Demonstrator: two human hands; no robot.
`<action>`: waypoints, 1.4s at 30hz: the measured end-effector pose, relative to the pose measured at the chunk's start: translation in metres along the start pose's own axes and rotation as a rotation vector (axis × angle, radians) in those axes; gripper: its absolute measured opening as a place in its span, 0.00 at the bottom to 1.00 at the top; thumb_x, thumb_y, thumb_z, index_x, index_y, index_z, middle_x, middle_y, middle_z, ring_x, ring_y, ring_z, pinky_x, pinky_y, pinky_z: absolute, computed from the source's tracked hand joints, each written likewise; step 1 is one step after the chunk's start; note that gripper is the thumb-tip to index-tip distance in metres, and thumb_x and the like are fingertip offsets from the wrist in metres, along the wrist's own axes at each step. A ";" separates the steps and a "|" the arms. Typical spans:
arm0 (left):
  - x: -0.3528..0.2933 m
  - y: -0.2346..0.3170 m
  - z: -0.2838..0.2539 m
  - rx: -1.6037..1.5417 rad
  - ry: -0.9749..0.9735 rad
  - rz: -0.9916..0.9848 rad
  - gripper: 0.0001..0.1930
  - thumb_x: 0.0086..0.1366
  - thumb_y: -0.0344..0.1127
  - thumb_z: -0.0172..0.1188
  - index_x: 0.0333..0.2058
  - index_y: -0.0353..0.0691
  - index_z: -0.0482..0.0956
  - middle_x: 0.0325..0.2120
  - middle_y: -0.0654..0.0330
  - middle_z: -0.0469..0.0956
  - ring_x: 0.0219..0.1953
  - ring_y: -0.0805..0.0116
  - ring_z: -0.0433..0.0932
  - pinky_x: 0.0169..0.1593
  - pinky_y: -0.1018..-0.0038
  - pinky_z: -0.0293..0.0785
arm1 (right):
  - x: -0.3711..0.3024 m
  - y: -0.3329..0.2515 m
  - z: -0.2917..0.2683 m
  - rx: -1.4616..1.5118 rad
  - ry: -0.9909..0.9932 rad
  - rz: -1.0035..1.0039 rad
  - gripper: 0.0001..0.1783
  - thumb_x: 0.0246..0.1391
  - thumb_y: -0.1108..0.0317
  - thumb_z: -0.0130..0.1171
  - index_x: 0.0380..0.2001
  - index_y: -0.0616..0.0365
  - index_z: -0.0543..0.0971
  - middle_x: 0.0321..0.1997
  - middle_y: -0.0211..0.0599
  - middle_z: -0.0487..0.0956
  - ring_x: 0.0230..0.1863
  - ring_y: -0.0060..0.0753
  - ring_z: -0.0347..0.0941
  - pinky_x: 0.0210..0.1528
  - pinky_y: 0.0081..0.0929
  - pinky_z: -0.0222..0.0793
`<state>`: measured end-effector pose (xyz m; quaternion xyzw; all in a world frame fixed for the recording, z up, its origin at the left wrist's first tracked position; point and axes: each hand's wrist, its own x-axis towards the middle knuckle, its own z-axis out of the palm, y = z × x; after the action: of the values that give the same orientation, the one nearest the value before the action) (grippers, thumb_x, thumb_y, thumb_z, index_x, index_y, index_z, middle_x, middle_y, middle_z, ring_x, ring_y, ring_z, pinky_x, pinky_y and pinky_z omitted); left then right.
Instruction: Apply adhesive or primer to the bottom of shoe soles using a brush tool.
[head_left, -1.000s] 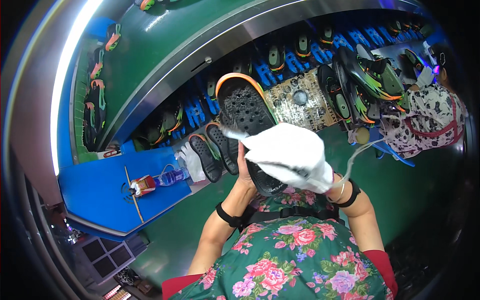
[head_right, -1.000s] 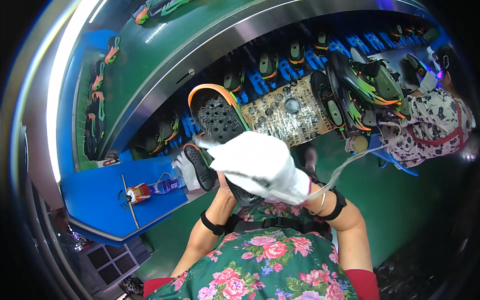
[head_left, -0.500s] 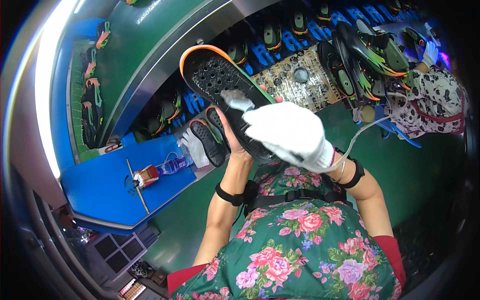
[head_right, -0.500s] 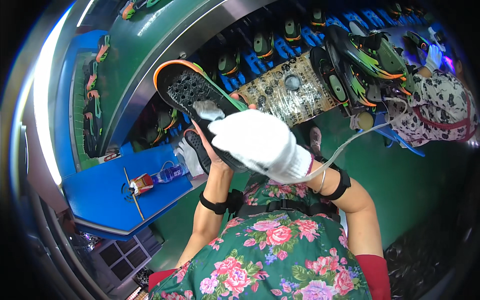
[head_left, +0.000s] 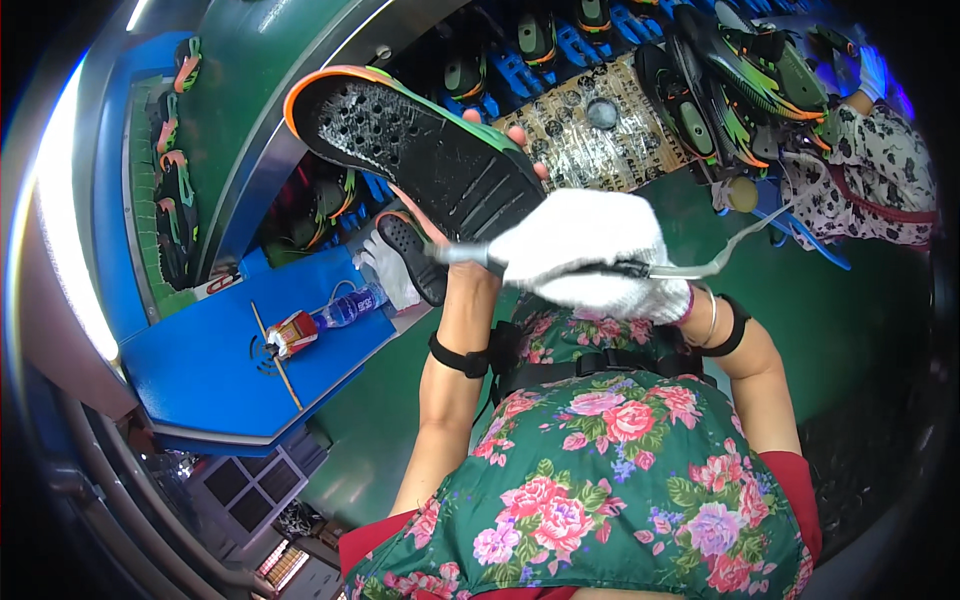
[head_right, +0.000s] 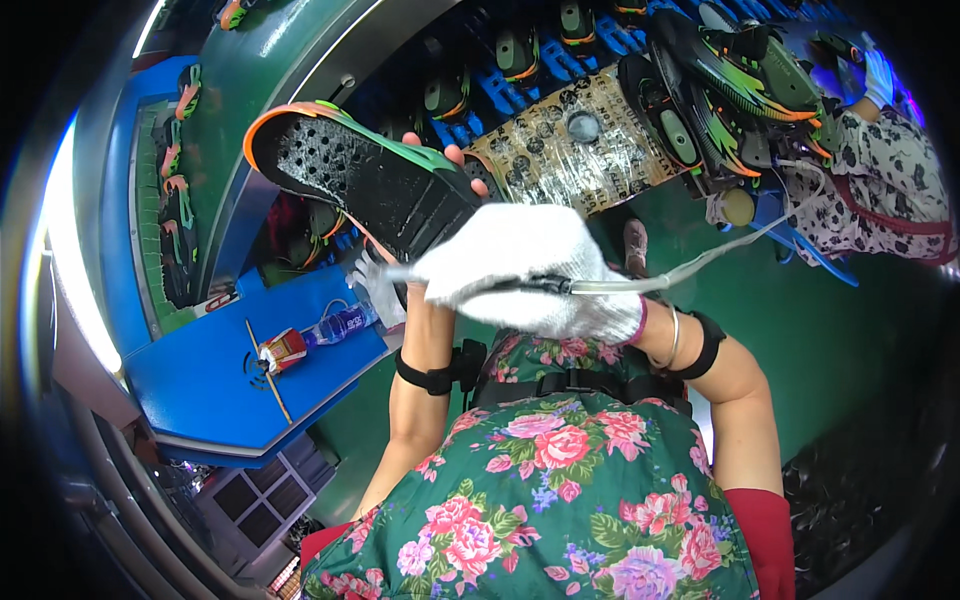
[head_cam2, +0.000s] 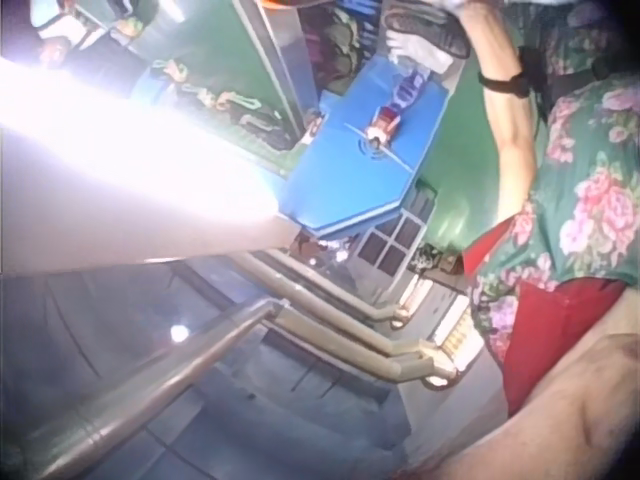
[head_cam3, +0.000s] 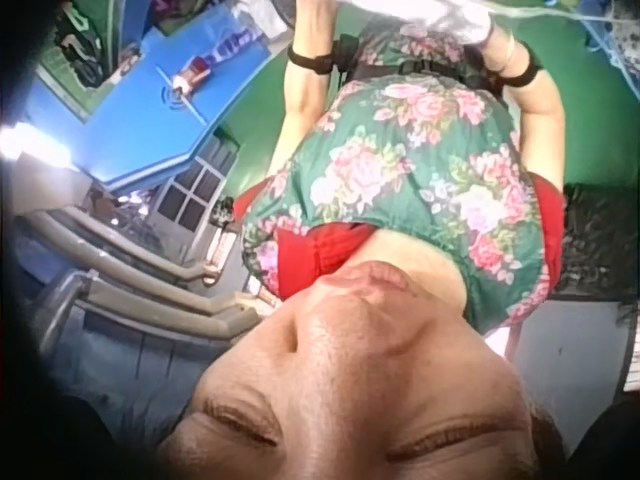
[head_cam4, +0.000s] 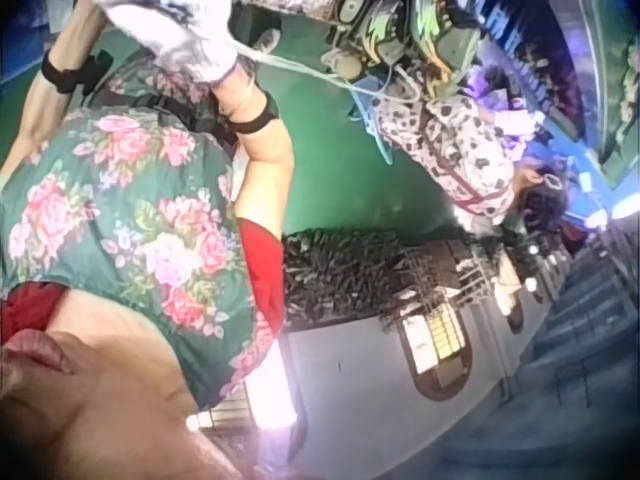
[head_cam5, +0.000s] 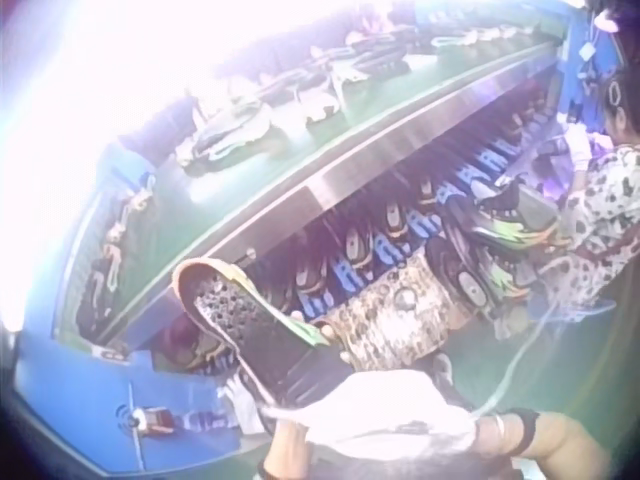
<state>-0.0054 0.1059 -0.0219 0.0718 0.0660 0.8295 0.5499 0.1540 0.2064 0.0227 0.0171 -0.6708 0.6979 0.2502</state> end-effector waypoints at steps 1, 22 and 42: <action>0.000 0.001 -0.001 -0.003 0.005 -0.004 0.52 0.58 0.82 0.52 0.70 0.48 0.60 0.58 0.40 0.72 0.53 0.34 0.77 0.54 0.42 0.78 | 0.013 0.003 -0.012 -0.264 0.014 -0.289 0.15 0.52 0.71 0.69 0.45 0.49 0.87 0.44 0.35 0.87 0.45 0.39 0.84 0.47 0.34 0.80; -0.004 0.028 0.000 0.136 0.010 -0.040 0.57 0.58 0.79 0.55 0.72 0.38 0.55 0.68 0.42 0.60 0.63 0.37 0.66 0.60 0.41 0.75 | 0.008 0.004 -0.006 -0.428 -0.218 -0.375 0.13 0.48 0.75 0.66 0.40 0.53 0.88 0.42 0.36 0.87 0.40 0.37 0.84 0.45 0.32 0.79; -0.021 0.077 -0.010 0.185 0.178 -0.397 0.29 0.68 0.46 0.58 0.62 0.31 0.73 0.54 0.44 0.80 0.52 0.53 0.83 0.59 0.58 0.79 | 0.017 0.013 -0.015 -0.329 -0.275 -0.348 0.16 0.48 0.72 0.71 0.43 0.52 0.87 0.46 0.36 0.86 0.40 0.39 0.83 0.42 0.31 0.80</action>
<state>-0.0683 0.0567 -0.0187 0.0340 0.2029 0.6985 0.6854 0.1391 0.2263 0.0147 0.1860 -0.7897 0.5173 0.2723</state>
